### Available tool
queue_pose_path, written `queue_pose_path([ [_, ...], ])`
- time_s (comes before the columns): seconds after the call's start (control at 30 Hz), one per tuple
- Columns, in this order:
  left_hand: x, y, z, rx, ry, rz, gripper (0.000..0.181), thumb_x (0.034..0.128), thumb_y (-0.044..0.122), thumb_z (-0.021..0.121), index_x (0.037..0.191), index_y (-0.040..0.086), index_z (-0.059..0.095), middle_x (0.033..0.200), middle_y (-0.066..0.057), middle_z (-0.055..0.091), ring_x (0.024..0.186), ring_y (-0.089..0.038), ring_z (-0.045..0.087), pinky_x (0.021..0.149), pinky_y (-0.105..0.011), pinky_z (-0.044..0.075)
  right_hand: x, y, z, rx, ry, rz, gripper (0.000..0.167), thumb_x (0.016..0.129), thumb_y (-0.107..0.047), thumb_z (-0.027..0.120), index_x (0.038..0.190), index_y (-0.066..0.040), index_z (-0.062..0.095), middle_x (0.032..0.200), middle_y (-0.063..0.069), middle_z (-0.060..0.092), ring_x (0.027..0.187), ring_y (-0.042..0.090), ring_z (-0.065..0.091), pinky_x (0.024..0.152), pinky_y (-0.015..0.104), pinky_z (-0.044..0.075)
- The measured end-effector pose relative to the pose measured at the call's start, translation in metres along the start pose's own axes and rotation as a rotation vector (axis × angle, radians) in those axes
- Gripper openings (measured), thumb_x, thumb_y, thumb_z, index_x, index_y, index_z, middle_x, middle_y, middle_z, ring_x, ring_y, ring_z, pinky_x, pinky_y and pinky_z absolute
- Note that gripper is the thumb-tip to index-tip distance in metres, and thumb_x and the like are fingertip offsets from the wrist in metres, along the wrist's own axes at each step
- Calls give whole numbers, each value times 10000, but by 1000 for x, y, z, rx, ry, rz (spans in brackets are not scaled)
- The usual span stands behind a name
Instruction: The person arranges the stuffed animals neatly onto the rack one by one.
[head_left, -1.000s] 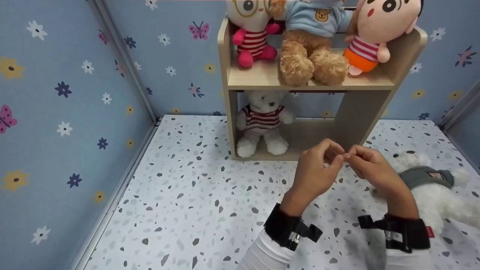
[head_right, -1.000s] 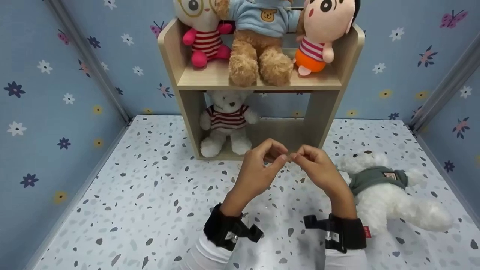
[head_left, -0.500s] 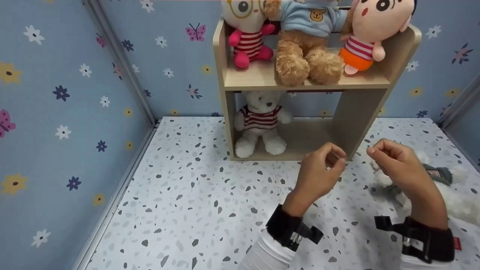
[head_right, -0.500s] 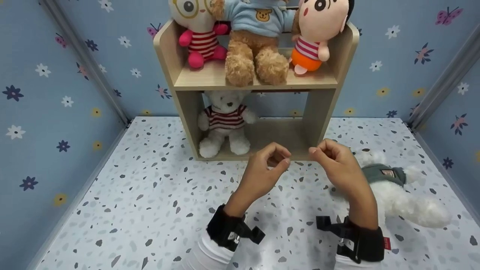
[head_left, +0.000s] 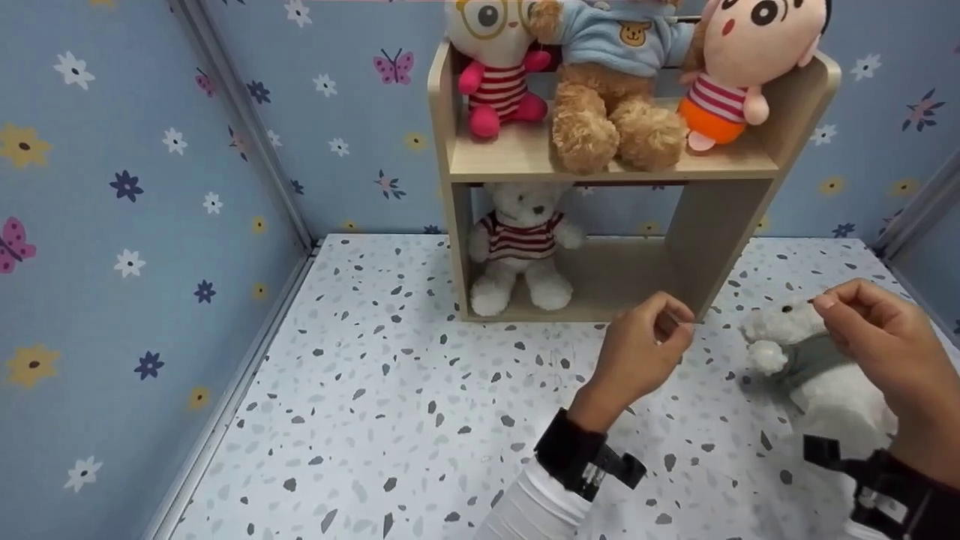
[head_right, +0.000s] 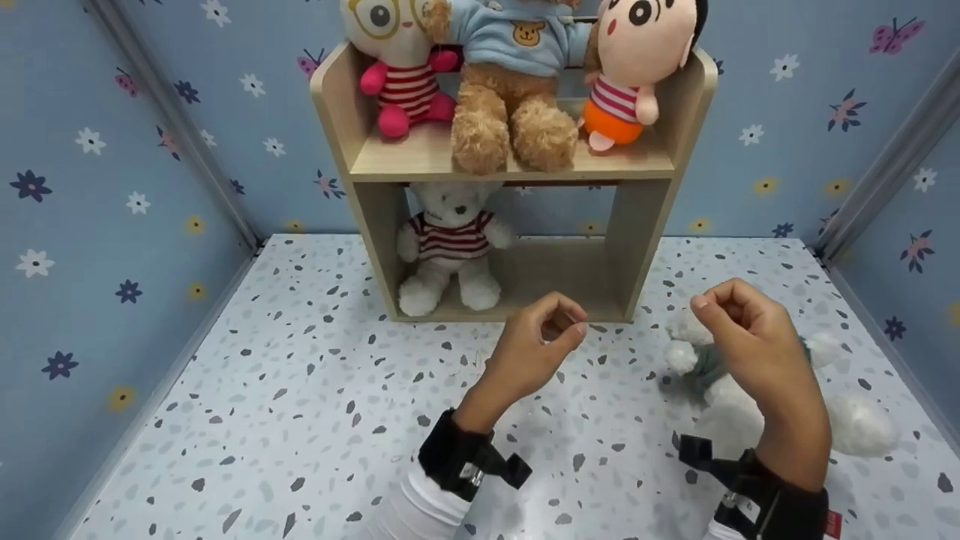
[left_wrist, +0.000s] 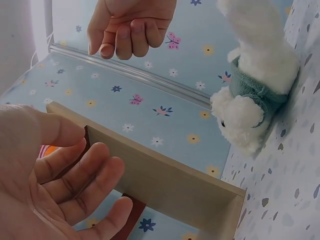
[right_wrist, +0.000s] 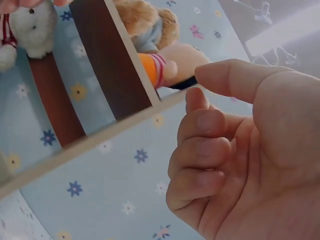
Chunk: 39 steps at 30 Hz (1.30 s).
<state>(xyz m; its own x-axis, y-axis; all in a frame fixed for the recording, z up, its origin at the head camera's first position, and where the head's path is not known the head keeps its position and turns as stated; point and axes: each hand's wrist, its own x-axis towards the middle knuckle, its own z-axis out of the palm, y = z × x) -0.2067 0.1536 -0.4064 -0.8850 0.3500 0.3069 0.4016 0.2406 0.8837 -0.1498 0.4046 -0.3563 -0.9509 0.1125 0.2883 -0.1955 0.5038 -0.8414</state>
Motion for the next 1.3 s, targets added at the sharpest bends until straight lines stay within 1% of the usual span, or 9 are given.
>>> queue_pose_path([
  [0.2,1,-4,3,-4,-16,-29,80,988,206,654,1064,193,679,816,127,644,731,23,578,667,-156,482,-3,4,-8,-38,92,-19,126,1048,-104,555,937,-64,601,668,-78,470,591,131,399,527,265,346],
  [0.3,1,-7,4,-14,-32,-46,98,995,229,645,1088,208,669,836,131,639,750,20,576,676,-164,483,-3,3,-9,-72,95,-14,113,1047,-123,564,959,-61,597,707,-85,501,629,107,436,589,191,403],
  [0.43,3,-9,6,-24,-45,-60,139,1004,296,635,1126,230,642,870,132,636,782,22,585,706,-172,490,-2,2,-10,-98,88,-29,87,1046,-128,566,983,-76,596,760,-88,525,683,94,464,649,146,418],
  [0.6,5,-10,9,-20,-54,-71,175,1002,345,634,1149,250,622,907,130,636,832,20,593,751,-173,497,-4,5,-13,-142,95,-4,76,1062,-190,547,1021,-132,574,828,-98,518,740,91,463,660,147,392],
  [0.8,4,-10,24,21,-70,-97,185,983,354,658,1147,274,623,963,150,668,871,27,608,773,-161,496,-7,13,-22,-184,125,102,54,1063,-250,543,1023,-224,569,892,-205,536,789,-27,516,672,107,396],
  [1.0,-2,-9,47,126,-127,-98,239,978,416,663,1173,284,628,1077,148,679,955,8,623,797,-150,468,-10,21,-30,-235,169,225,60,1061,-286,519,1008,-312,529,929,-233,467,826,-58,444,688,110,365],
  [1.13,-4,-12,61,185,-160,-59,278,978,434,658,1209,283,624,1189,163,661,1039,-1,634,820,-136,462,-9,21,-31,-282,195,353,26,1053,-350,513,1049,-342,488,1030,-161,435,906,-38,393,767,196,342],
  [1.23,-6,-16,69,206,-175,-54,325,982,449,647,1269,301,606,1269,180,635,1092,-8,628,841,-149,470,-4,17,-31,-324,225,461,42,1054,-384,485,1058,-361,450,1135,-68,441,987,71,411,781,247,339],
  [1.3,-7,-18,73,220,-199,-62,364,985,469,635,1316,325,583,1322,179,615,1143,-17,617,881,-179,484,-1,14,-31,-349,244,512,60,1055,-382,465,1082,-328,460,1232,50,469,992,148,421,760,260,352],
])
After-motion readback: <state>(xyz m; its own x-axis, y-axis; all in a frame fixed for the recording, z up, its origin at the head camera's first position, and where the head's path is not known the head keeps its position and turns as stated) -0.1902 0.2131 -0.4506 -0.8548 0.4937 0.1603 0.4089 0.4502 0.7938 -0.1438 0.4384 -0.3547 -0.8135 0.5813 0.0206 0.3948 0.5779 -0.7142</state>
